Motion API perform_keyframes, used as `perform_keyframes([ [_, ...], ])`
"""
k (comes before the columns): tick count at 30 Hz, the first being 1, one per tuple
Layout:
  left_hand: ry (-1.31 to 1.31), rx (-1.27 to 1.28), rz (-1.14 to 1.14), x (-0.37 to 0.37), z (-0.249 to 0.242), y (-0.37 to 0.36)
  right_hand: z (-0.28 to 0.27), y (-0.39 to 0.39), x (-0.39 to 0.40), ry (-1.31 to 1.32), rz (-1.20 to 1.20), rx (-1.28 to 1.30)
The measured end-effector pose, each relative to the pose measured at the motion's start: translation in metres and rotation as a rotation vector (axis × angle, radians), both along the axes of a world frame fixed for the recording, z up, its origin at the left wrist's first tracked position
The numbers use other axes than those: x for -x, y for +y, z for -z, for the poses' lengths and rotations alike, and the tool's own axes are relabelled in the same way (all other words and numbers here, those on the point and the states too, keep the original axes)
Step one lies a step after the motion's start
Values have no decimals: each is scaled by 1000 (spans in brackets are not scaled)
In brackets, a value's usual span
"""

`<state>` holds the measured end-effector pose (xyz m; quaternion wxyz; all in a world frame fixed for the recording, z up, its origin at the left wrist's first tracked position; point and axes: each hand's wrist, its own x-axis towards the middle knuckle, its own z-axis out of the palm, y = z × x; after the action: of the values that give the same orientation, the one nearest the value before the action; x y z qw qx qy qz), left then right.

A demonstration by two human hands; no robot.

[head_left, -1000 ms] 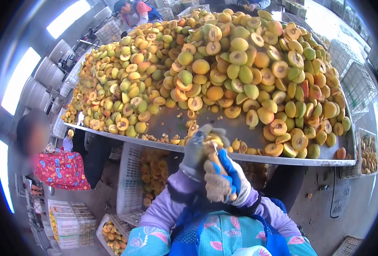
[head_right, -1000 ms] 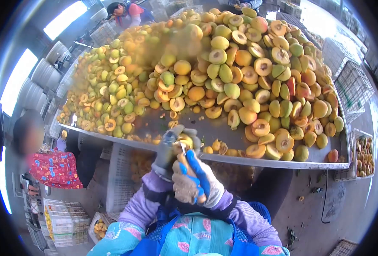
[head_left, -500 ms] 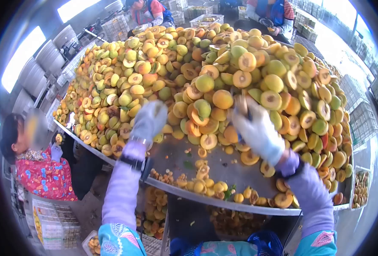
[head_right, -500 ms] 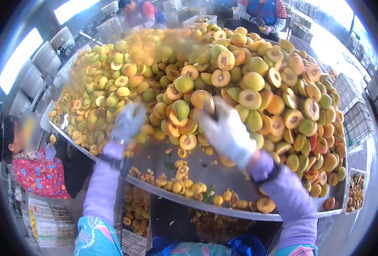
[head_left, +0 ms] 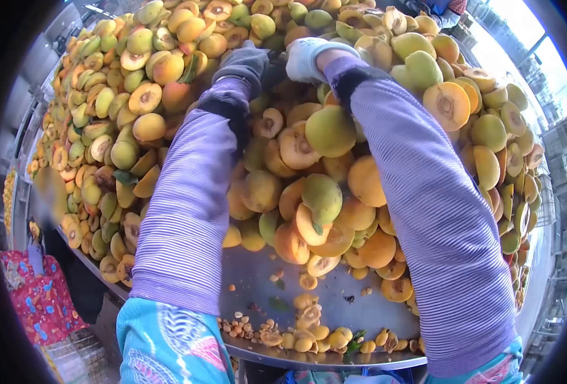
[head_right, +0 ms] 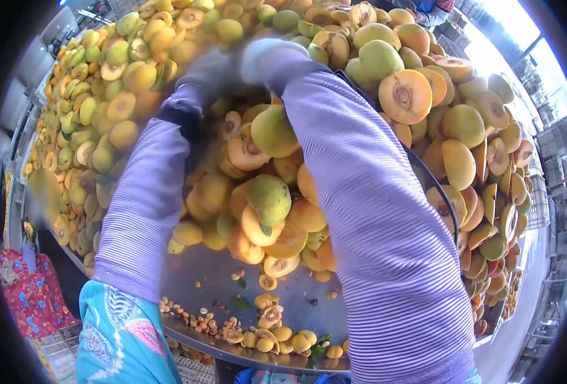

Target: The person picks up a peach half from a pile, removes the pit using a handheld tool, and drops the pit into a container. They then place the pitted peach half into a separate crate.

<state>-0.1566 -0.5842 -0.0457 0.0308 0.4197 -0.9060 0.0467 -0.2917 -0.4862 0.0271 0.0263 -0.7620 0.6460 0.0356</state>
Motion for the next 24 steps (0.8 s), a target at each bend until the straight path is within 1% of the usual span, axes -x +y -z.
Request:
perform_keyframes([
  [1,-20,-64,13,-3,-36,56,-4,1,-4,82,25,-115],
  [2,-23,-111,27,-5,-54,86,-9,4,-5,163,50,-225],
  [3,-27,-109,25,-8,-35,80,23,-10,13,86,9,-120],
  [4,138,-135,-23,-12,2,66,5,16,2,68,61,-131],
  [5,304,-157,-69,-17,18,61,2,29,-2,54,47,-149],
  [6,300,-151,-69,-21,0,84,1,40,-5,47,34,-170],
  [8,278,-257,-138,-29,-27,135,4,65,-9,-82,138,-174],
  [9,248,-255,-102,-29,-19,138,6,76,-11,-20,107,-163],
  [10,235,-256,-100,-31,-16,145,6,86,-11,-33,109,-165],
  [12,288,-253,-175,-39,-3,169,6,117,-17,-46,18,-211],
  [13,284,-281,-163,-40,1,176,8,131,-24,-11,42,-246],
  [14,265,-287,-167,-45,-2,195,7,146,-27,-29,39,-255],
  [16,229,-219,-200,-49,-9,231,1,178,-26,-271,76,-224],
  [17,198,-200,-174,-49,-13,246,-8,200,-30,-306,85,-180],
  [18,190,-202,-170,-50,-6,248,-9,215,-31,-313,91,-181],
  [20,17,-165,29,-54,19,228,-17,241,-34,-277,4,40],
  [21,124,-119,128,-62,37,214,-25,253,-34,-284,7,47],
  [22,124,-113,132,-77,27,209,-35,264,-30,-393,15,98],
  [24,92,-144,-105,-98,8,210,-53,289,-20,-615,40,199],
])
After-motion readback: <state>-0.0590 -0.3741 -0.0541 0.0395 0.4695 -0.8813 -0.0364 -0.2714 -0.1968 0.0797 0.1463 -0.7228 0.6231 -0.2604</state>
